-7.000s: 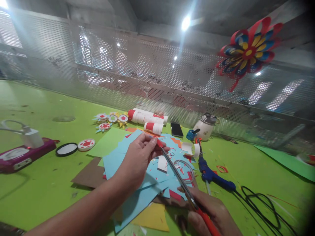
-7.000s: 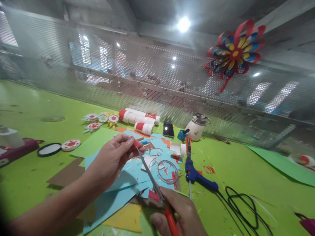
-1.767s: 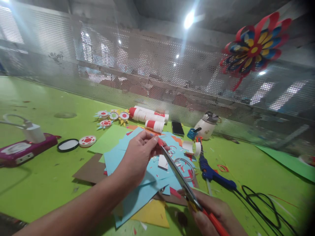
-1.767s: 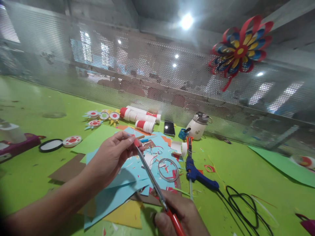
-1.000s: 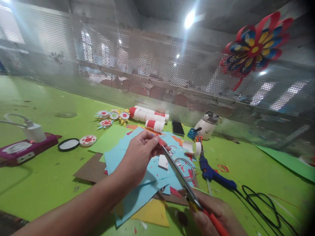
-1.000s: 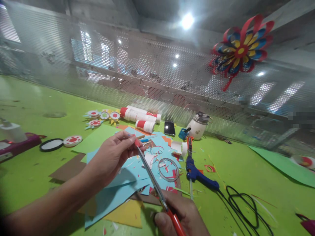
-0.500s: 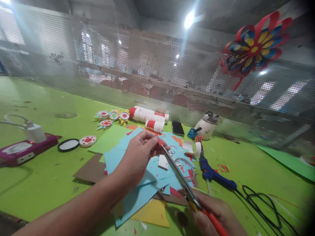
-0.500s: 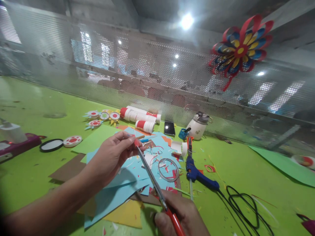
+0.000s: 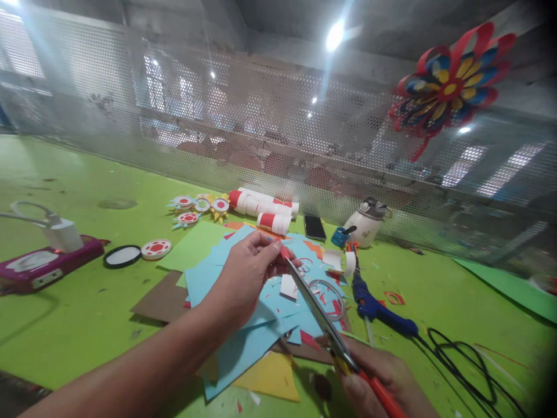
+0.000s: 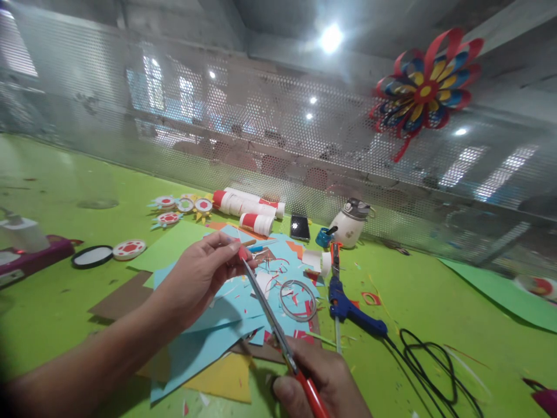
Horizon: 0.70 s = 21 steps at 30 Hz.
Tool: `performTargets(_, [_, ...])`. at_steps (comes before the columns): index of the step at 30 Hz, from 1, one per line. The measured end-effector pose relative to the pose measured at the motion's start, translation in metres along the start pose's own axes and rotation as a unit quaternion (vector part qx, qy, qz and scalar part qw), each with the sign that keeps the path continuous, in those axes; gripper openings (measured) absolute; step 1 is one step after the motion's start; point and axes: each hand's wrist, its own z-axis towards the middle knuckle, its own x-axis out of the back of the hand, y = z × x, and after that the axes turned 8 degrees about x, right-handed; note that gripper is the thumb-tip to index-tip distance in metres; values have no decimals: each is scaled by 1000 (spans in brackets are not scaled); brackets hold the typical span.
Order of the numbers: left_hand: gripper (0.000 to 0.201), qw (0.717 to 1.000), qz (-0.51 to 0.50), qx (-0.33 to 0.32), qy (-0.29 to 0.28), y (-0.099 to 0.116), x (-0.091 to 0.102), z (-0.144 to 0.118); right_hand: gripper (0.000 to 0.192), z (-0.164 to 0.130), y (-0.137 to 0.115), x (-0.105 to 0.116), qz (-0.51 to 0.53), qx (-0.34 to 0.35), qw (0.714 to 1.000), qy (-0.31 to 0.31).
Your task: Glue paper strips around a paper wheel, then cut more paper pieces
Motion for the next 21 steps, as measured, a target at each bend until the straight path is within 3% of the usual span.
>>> performTargets(13, [18, 1000, -7, 1, -18, 0, 2, 0, 43, 5, -10, 3, 9, 9, 1000, -21])
performTargets(21, [14, 1000, 14, -4, 13, -4, 3, 2, 43, 4, -13, 3, 6, -3, 1000, -14])
